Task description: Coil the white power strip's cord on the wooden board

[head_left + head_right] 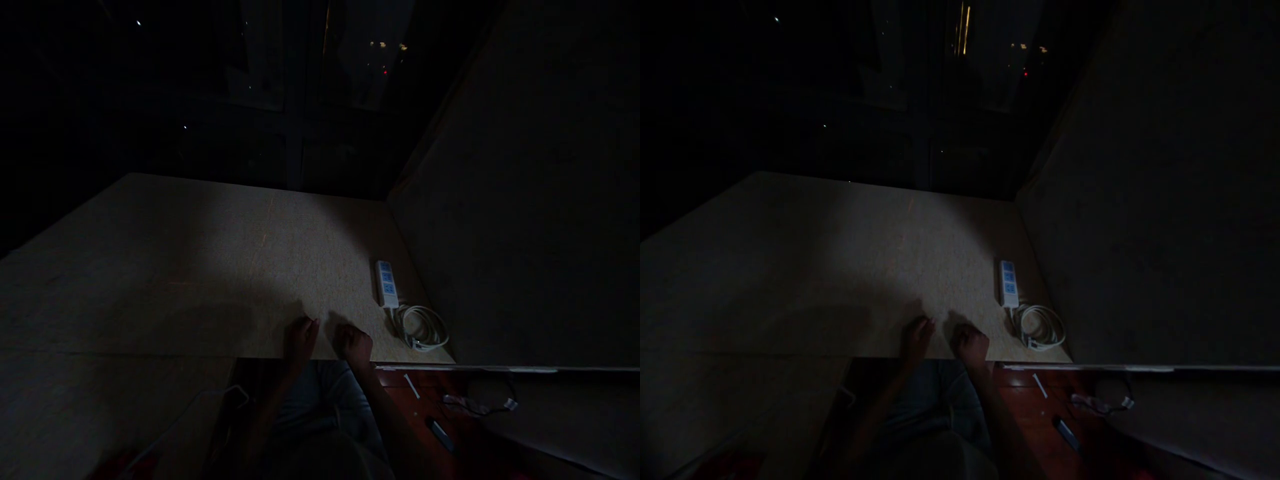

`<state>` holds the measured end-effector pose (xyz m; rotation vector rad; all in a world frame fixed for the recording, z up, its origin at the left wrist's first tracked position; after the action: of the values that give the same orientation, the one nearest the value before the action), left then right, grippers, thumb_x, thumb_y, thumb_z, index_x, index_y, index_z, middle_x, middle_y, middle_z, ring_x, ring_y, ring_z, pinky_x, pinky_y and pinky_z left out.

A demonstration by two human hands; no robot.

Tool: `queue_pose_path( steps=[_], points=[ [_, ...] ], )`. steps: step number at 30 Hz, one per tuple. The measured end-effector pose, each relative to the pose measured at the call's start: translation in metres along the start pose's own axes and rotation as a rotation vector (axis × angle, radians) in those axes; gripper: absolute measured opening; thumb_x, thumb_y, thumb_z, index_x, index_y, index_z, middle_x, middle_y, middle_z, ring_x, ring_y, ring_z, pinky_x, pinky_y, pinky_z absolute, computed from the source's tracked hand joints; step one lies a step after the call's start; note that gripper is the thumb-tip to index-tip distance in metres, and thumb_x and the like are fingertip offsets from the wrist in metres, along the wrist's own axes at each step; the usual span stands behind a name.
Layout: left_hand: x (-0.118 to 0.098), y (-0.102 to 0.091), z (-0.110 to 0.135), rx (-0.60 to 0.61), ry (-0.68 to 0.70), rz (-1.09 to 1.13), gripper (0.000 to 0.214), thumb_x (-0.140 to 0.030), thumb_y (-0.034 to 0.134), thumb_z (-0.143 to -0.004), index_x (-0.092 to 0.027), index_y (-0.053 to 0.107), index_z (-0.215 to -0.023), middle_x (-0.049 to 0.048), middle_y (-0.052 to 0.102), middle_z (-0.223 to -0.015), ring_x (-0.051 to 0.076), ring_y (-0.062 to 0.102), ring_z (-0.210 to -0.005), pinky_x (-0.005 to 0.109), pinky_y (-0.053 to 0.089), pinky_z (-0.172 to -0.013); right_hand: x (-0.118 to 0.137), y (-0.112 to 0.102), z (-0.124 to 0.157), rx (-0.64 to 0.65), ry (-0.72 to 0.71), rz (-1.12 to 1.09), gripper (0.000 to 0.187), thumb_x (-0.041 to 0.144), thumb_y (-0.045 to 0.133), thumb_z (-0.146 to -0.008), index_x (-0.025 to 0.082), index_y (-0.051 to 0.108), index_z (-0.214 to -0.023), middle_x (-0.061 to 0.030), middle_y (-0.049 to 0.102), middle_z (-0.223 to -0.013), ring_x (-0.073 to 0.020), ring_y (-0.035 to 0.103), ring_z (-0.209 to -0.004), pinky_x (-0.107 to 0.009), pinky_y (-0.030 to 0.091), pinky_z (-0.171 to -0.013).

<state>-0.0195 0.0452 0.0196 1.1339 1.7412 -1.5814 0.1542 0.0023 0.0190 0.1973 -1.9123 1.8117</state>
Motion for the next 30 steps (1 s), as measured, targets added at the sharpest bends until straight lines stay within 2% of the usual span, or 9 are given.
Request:
queue_pose_path(
  steps=[6, 11, 20, 26, 30],
  points=[
    [-0.005, 0.003, -0.003, -0.002, 0.135, -0.082, 0.043, -0.035, 0.044, -0.095, -0.020, 0.053, -0.056, 0.0021, 0.056, -0.059, 0.013, 0.053, -0.060, 0.026, 0.042, -0.063, -0.002, 0.005, 0.001, 0.021, -0.002, 0.002, 0.035, 0.019, 0.045, -0.078, 0.024, 0.079, -0.085, -0.0065, 0.079, -0.087, -0.0186, 0.073, -0.078, -0.021, 0.046, -0.064],
    [0.003, 0.007, 0.000, -0.015, 0.102, -0.067, 0.044, -0.036, 0.042, -0.096, -0.021, 0.060, -0.059, 0.0046, 0.060, -0.063, 0.016, 0.059, -0.065, 0.028, 0.047, -0.068, -0.002, 0.006, 0.002, 0.027, -0.028, -0.050, 0.035, 0.020, 0.045, -0.077, 0.023, 0.079, -0.086, -0.0069, 0.079, -0.094, -0.0190, 0.073, -0.080, -0.022, 0.047, -0.066],
    [0.005, 0.004, 0.001, -0.043, 0.041, -0.033, 0.048, -0.044, 0.040, -0.097, -0.022, 0.065, -0.062, 0.0055, 0.063, -0.063, 0.017, 0.062, -0.064, 0.029, 0.051, -0.067, -0.002, 0.008, 0.002, -0.011, -0.092, -0.109, 0.034, 0.019, 0.042, -0.076, 0.022, 0.076, -0.078, -0.0061, 0.077, -0.080, -0.0177, 0.071, -0.071, -0.022, 0.044, -0.062],
    [0.005, 0.003, -0.001, -0.040, 0.071, -0.039, 0.042, -0.040, 0.041, -0.095, -0.021, 0.066, -0.067, 0.0055, 0.066, -0.067, 0.017, 0.064, -0.064, 0.028, 0.052, -0.064, 0.003, 0.006, 0.000, 0.057, -0.085, -0.160, 0.030, 0.014, 0.045, -0.071, 0.022, 0.074, -0.075, -0.0058, 0.077, -0.083, -0.0166, 0.070, -0.073, -0.021, 0.045, -0.065],
    [0.011, 0.004, -0.003, -0.086, 0.099, -0.084, 0.038, -0.041, 0.044, -0.091, -0.021, 0.067, -0.069, 0.0074, 0.070, -0.071, 0.019, 0.067, -0.068, 0.030, 0.054, -0.065, 0.006, 0.004, -0.004, 0.087, -0.093, -0.323, 0.027, 0.013, 0.043, -0.071, 0.021, 0.070, -0.069, -0.0050, 0.075, -0.081, -0.0169, 0.069, -0.075, -0.023, 0.046, -0.071]
  ],
)
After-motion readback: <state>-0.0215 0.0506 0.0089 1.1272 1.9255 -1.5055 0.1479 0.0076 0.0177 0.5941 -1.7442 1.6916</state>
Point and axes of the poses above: each hand's wrist, its own z-axis away from the middle knuckle, its own y-axis out of the palm, x = y × z, the point moved 4 cm from there along -z, towards the middle knuckle
